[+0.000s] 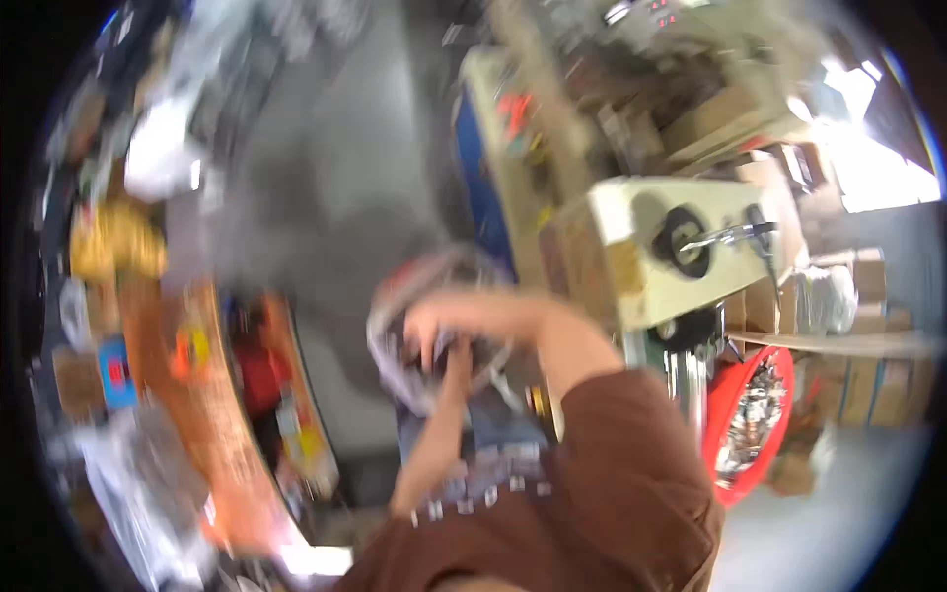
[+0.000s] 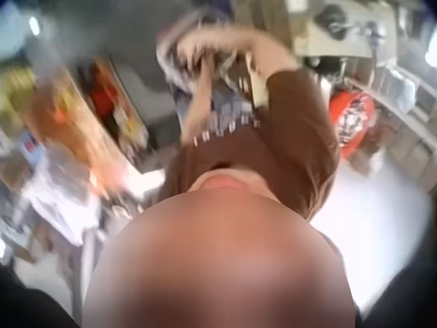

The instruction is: Picking up bundles of metal parts from a workbench, placing them into plastic bags, and sealing the bags with tape.

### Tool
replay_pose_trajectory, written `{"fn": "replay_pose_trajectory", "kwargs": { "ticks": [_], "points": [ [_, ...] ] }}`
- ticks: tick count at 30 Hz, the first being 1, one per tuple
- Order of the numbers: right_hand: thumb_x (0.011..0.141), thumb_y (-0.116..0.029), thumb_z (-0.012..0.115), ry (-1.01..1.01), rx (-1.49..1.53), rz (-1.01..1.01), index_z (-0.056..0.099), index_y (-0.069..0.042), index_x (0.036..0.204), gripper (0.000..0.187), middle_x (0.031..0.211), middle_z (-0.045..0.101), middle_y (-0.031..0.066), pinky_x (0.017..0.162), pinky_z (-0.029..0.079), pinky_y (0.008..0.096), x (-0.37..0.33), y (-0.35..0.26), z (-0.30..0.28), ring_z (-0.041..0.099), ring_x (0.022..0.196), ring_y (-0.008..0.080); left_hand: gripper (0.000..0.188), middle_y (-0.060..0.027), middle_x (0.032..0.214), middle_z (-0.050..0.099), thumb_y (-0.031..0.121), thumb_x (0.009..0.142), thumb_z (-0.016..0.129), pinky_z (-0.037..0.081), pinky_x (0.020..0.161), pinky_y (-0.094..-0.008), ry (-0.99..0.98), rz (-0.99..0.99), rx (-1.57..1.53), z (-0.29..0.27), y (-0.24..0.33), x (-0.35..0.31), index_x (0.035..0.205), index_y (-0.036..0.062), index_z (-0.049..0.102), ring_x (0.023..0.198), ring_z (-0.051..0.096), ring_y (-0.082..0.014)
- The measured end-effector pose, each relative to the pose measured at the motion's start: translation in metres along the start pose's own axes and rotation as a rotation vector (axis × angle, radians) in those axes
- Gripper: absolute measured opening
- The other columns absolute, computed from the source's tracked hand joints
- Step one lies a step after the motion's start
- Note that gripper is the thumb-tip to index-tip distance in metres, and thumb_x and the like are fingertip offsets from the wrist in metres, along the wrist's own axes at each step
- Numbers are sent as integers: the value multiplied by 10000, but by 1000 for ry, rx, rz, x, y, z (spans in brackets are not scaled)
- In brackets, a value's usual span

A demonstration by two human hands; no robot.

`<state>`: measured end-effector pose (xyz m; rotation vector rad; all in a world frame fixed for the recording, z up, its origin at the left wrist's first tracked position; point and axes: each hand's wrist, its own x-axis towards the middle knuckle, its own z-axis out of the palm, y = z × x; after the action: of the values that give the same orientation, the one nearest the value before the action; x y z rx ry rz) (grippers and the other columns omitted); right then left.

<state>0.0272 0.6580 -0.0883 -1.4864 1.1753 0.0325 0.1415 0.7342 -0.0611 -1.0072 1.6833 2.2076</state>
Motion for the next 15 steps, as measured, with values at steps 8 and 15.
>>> {"fn": "replay_pose_trajectory", "kwargs": {
  "ticks": [8, 15],
  "points": [
    [564, -373, 747, 449, -538, 161, 328, -5, 1304, 927, 1332, 358, 191, 1006, 254, 497, -56, -61, -9, 340, 1241, 331, 713, -148, 1410, 278, 606, 849, 344, 151, 1074, -399, -113, -18, 802, -36, -71, 39, 1370, 120, 295, 1318, 215, -296],
    [801, -242, 482, 651, -1033, 213, 217, -119, 1391, 658, 1440, 199, 130, 1039, 26, 595, -29, 17, 53, 181, 1334, 300, 699, -185, 1210, 515, 632, 789, 406, 349, 964, -412, -183, -158, 673, -6, -47, 22, 1265, 123, 463, 1123, 498, -305]
  ]
}}
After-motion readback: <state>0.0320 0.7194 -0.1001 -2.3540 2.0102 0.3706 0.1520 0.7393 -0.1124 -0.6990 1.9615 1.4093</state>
